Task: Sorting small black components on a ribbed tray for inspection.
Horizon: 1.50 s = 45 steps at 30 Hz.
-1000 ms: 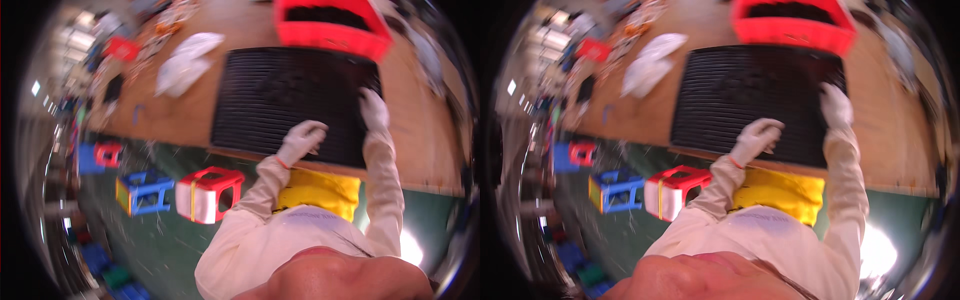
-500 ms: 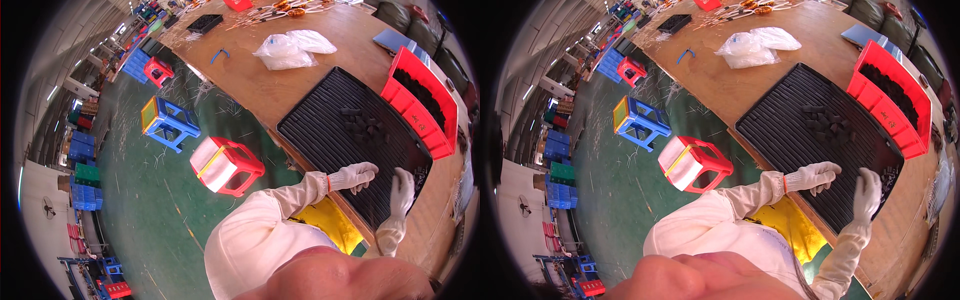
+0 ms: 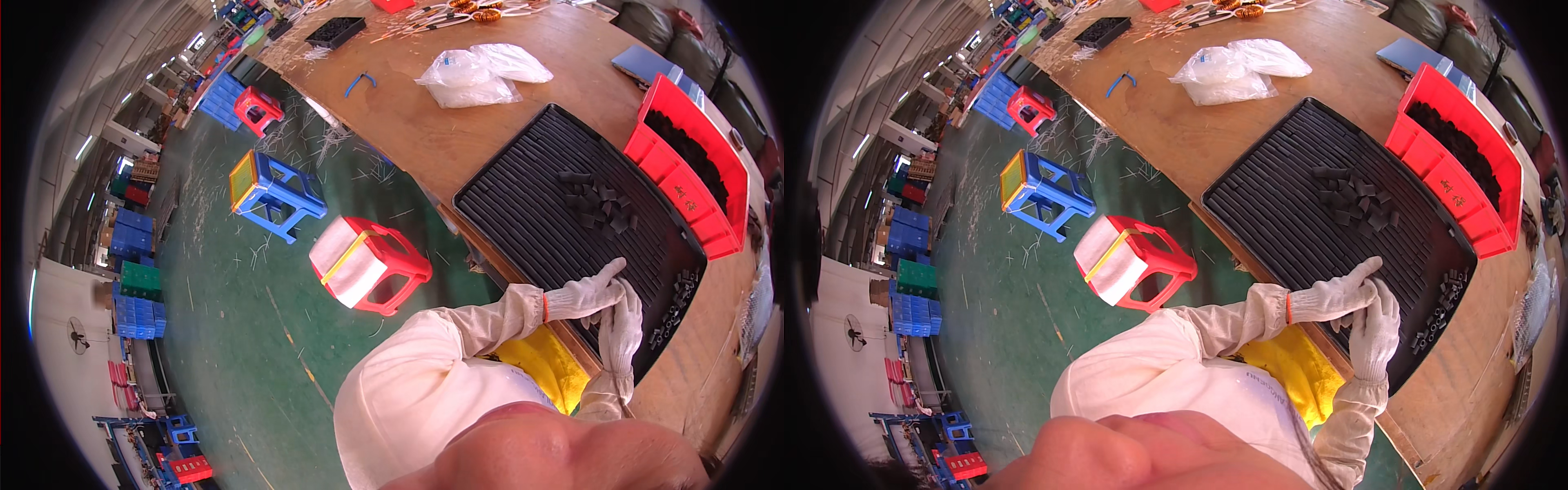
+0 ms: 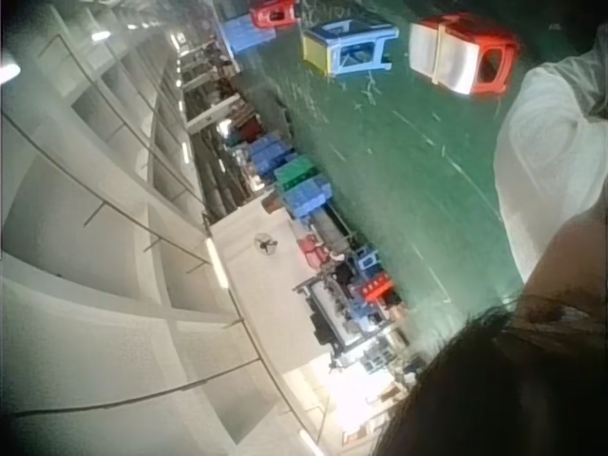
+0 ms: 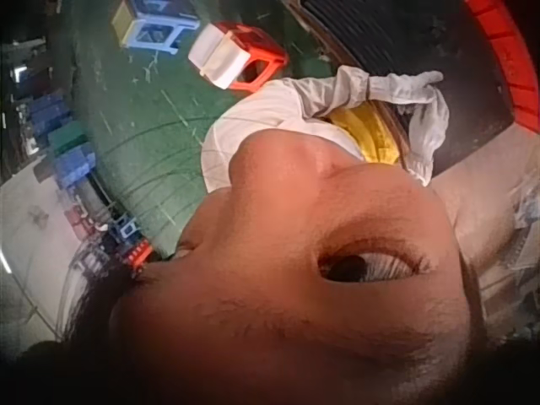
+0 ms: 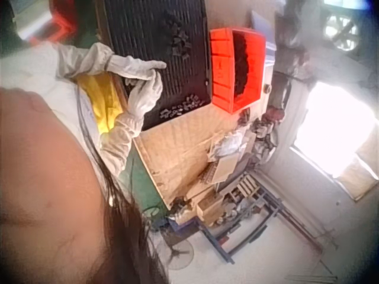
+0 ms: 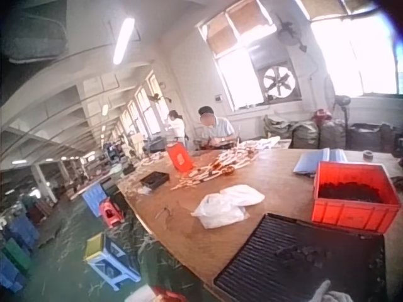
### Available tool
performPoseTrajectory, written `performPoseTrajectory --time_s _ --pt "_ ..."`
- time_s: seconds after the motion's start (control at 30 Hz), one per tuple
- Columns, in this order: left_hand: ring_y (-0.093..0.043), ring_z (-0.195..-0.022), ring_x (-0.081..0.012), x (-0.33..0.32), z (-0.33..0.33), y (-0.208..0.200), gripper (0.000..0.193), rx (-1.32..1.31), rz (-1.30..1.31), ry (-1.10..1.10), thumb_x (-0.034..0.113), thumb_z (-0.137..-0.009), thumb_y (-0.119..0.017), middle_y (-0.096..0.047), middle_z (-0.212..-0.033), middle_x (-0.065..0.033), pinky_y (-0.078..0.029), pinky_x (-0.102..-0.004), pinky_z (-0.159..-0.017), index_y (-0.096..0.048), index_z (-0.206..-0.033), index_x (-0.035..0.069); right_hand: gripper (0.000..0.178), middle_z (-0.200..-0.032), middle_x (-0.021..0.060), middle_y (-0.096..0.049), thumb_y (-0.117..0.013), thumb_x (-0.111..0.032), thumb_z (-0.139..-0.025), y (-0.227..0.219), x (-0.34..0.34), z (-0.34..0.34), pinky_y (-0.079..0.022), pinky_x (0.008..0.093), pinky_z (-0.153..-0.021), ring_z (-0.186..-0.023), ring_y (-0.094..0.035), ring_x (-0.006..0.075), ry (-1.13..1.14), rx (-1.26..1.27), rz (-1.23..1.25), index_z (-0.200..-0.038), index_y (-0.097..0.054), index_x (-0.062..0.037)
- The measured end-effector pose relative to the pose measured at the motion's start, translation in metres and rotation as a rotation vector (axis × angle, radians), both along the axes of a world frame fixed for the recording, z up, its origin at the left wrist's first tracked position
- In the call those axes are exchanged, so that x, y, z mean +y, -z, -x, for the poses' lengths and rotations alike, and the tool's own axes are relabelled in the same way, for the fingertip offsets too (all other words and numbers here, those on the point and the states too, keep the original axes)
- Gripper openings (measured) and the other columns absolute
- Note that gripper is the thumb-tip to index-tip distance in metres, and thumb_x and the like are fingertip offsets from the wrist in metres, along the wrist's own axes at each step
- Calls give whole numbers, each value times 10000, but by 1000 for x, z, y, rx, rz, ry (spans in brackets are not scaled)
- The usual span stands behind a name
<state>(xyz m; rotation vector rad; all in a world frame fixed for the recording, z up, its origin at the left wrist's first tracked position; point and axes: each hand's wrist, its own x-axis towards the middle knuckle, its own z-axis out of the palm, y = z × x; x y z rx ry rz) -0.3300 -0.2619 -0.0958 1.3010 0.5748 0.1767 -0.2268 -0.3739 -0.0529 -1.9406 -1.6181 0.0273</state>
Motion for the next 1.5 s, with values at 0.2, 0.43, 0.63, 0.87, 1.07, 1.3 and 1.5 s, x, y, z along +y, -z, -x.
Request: performPoseTrajectory --time_s 0.2,0.43,0.63,0.87,1.07,1.3,1.5 --pt "-602 -632 -89 -11 25 -18 632 -69 72 -14 457 -1060 -462 -626 -853 -38 -529 -232 -480 -283 -1564 119 238 -1148 91 -662 -700 1 -848 1 -14 3 -534 349 -887 -1037 -650 267 -25 201 -24 -1073 -652 -58" --pt "-583 -644 -47 -4 31 -10 415 -164 202 136 507 -1021 -538 -639 -830 2 -513 -200 -553 -621 -1061 102 201 -951 99 -644 -649 114 -807 17 -29 -11 -529 325 -816 -885 -648 258 114 356 -179 -939 -637 -37" --pt "-591 -700 -72 4 13 -26 320 64 107 226 308 -992 -635 -658 -914 0 -521 -233 -603 -654 -1197 63 219 -947 95 -665 -716 25 -732 1 -31 -15 -523 418 -820 -924 -645 318 82 121 -174 -913 -678 -91" --pt "-546 -589 -74 -9 9 7 275 28 165 135 181 -1007 -592 -651 -836 -37 -487 -224 -507 -645 -1206 -1 411 -1133 83 -639 -769 -128 -756 34 -91 -38 -500 435 -951 -1092 -606 326 601 72 -194 -1147 -645 -144" --pt "-538 -568 -78 -25 14 14 233 -3 230 143 228 -1001 -641 -635 -792 -29 -474 -225 -493 -651 -1119 27 443 -1168 116 -644 -709 -177 -802 70 -146 -48 -456 452 -1006 -1150 -582 340 1038 61 -152 -1231 -612 -123" --pt "-511 -569 -80 -22 17 20 142 8 186 -2 201 -1018 -608 -622 -774 -18 -427 -247 -480 -607 -1106 90 368 -1010 100 -674 -629 -63 -795 78 -136 -47 -489 454 -918 -997 -640 323 1063 98 -248 -1153 -661 -144" --pt "-530 -566 -61 -11 19 27 145 -4 65 -12 184 -1025 -586 -636 -785 -10 -467 -232 -485 -612 -1129 85 214 -977 74 -679 -648 -48 -798 84 -129 -47 -517 437 -851 -945 -657 313 999 125 -277 -949 -733 -174"
